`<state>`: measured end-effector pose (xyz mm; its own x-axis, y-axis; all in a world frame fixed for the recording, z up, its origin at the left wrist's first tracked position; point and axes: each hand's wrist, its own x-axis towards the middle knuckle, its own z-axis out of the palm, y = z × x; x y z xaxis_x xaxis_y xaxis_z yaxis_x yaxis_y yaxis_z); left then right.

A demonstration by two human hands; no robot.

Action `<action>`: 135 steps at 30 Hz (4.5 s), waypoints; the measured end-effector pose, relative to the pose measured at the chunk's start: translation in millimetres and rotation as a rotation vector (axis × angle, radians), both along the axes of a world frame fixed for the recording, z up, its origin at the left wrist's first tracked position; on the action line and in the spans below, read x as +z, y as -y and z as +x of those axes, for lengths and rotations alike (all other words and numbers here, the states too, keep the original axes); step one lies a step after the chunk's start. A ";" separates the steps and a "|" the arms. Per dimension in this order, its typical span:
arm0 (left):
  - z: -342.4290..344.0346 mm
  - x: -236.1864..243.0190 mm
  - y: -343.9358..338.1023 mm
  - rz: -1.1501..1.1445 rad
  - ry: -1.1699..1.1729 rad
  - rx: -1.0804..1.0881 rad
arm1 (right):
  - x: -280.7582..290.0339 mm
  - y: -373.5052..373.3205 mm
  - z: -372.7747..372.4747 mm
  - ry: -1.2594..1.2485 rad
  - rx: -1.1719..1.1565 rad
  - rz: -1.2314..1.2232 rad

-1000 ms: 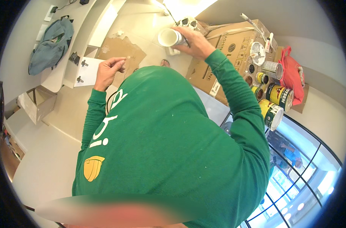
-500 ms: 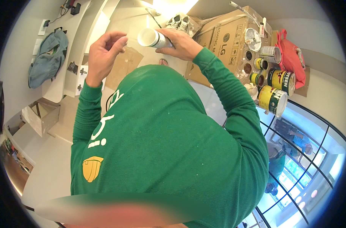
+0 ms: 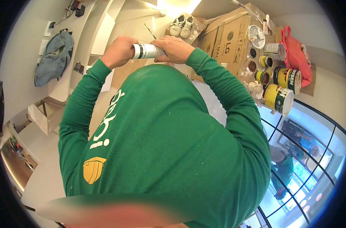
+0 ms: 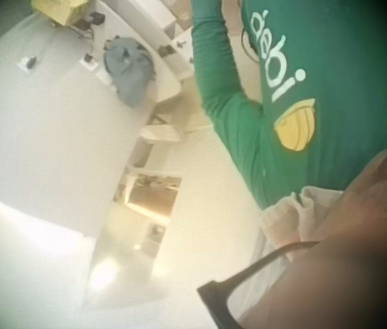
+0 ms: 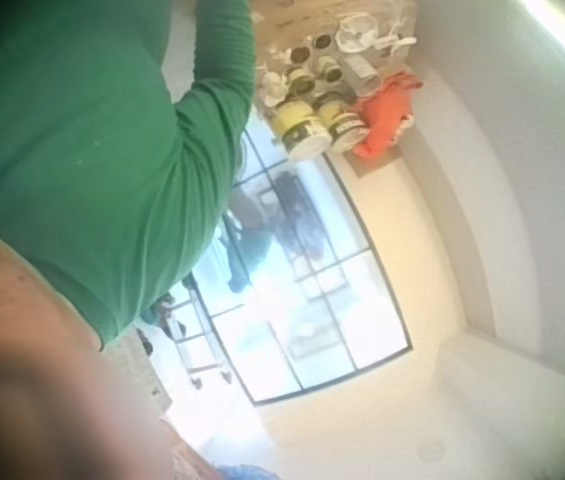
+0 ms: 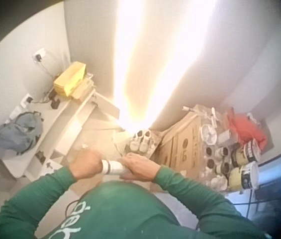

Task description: The person retrieves a paint tube from a cabinet, opens it, and squeezes paint into a small cup. They then stir the paint with a stick and transfer some into another container.

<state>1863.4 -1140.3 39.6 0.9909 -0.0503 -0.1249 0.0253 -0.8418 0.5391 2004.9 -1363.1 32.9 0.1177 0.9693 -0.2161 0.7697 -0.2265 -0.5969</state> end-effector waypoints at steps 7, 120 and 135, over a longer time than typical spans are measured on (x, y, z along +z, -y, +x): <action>-16.0 12.0 -8.9 -0.694 -0.300 0.171 | -4.1 3.3 -0.3 0.009 -0.030 0.074; 73.1 -45.7 70.2 -1.422 -0.264 0.907 | 19.0 -48.8 141.2 0.726 0.397 0.678; 41.8 -16.1 26.9 -0.832 0.174 0.643 | 160.4 -76.9 177.0 1.271 0.510 0.491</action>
